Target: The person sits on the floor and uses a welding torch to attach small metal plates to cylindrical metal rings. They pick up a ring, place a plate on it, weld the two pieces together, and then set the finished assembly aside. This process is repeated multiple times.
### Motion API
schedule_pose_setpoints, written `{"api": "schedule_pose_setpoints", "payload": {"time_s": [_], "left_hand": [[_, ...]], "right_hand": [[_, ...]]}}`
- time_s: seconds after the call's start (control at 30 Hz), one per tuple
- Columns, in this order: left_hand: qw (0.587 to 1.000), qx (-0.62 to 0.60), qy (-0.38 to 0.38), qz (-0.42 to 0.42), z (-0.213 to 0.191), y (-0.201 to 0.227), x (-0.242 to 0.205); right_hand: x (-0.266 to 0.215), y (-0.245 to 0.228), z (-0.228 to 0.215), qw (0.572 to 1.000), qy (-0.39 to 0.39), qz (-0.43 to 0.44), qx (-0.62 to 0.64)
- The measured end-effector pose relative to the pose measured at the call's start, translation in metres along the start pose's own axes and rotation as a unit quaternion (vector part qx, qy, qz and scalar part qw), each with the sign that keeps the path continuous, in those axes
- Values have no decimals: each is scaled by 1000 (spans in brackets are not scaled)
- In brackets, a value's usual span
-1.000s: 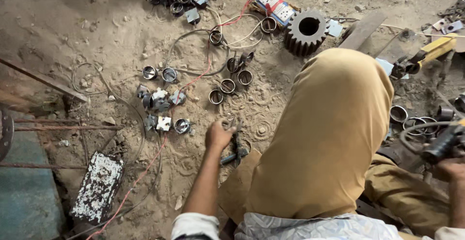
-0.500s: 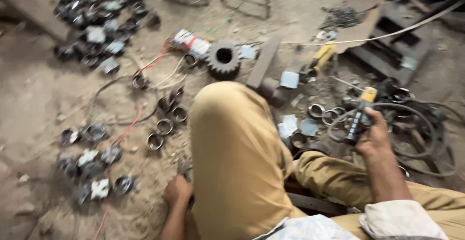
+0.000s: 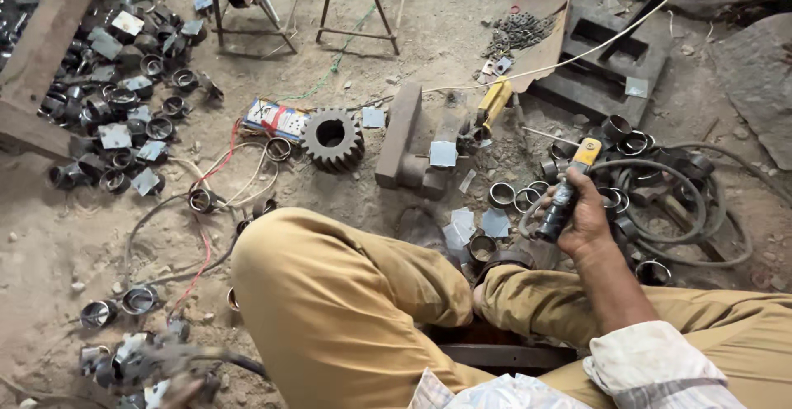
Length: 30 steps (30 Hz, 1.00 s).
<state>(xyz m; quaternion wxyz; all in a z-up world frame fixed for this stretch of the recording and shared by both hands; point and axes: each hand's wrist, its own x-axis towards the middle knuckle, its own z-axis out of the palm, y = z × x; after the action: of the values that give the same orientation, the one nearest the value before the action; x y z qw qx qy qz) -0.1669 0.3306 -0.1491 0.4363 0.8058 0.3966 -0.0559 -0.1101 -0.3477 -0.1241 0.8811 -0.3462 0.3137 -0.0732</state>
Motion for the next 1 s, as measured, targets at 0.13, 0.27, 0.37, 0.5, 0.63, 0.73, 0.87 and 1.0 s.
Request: {"api": "schedule_pose_setpoints", "payload": {"time_s": [0.13,0.27,0.37,0.5,0.63,0.73,0.87,1.0], "left_hand": [[976,-213,-33,20,-51,86,-32],[945,-306,-105,47,-81,167,-76],[940,-280,-175,80,-80,225,-91],[939,-67,-244,232,-57,293,-97],[892,187,-179,371,25,349,-97],[876,200,-220,379,116,374,-100],[877,233,-270,322,203,365,-113],[852,324,-241,333,244,343,-122]], "right_hand": [[-6,-4,7,999,-19,-28,-21],[-15,-13,16,999,-17,-34,-22],[-25,-20,21,997,-12,-51,-50],[-36,-21,25,987,-26,-111,-113],[-38,-8,24,980,0,-114,-162],[-37,2,25,980,-6,-110,-164],[-36,13,22,976,6,-121,-180],[-40,18,22,887,3,-229,-400]]}}
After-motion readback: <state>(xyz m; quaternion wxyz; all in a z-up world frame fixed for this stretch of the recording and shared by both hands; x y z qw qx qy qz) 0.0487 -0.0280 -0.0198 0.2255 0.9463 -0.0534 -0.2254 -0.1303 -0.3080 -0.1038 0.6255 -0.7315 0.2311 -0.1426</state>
